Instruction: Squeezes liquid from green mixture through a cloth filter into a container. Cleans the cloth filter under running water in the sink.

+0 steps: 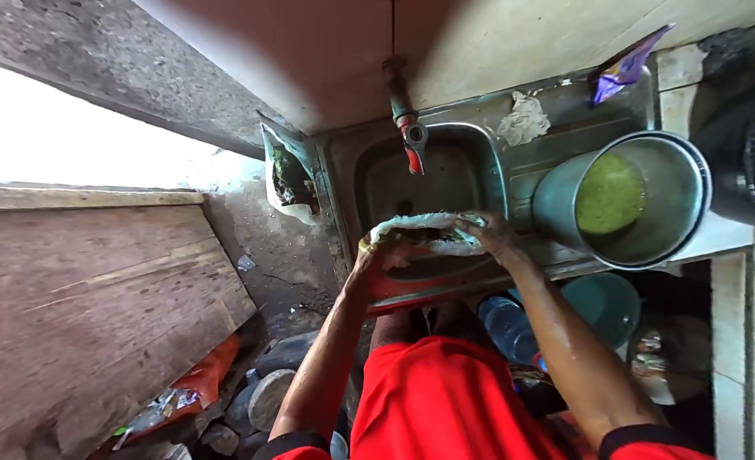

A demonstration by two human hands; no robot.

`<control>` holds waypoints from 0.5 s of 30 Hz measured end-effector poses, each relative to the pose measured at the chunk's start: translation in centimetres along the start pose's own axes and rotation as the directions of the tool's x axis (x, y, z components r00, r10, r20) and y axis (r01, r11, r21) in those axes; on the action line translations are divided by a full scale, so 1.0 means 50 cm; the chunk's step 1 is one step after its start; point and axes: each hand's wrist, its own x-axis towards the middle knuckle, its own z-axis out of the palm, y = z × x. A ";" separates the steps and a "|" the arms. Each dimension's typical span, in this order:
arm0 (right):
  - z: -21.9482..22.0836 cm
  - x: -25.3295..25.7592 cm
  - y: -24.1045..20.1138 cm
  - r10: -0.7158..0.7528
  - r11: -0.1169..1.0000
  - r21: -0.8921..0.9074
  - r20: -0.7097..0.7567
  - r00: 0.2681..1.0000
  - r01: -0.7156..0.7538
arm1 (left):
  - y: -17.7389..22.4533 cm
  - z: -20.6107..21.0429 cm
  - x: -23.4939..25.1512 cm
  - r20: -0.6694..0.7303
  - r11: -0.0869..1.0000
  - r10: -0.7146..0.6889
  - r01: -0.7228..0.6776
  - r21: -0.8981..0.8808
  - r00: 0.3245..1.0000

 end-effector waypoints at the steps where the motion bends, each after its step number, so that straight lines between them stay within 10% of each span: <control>1: 0.001 -0.004 0.004 0.002 1.000 -0.013 -0.008 1.000 -0.002 | -0.002 0.003 -0.001 0.005 1.000 0.015 -0.015 -0.002 1.000; 9: 0.021 -0.010 -0.018 0.148 0.971 0.195 -0.050 0.988 -0.135 | -0.019 -0.008 0.007 -0.034 0.986 0.009 -0.014 -0.167 0.999; 15: 0.036 -0.010 -0.040 0.150 0.934 0.331 -0.030 0.988 -0.132 | -0.030 -0.017 0.000 0.251 0.890 -0.047 0.155 -0.429 0.967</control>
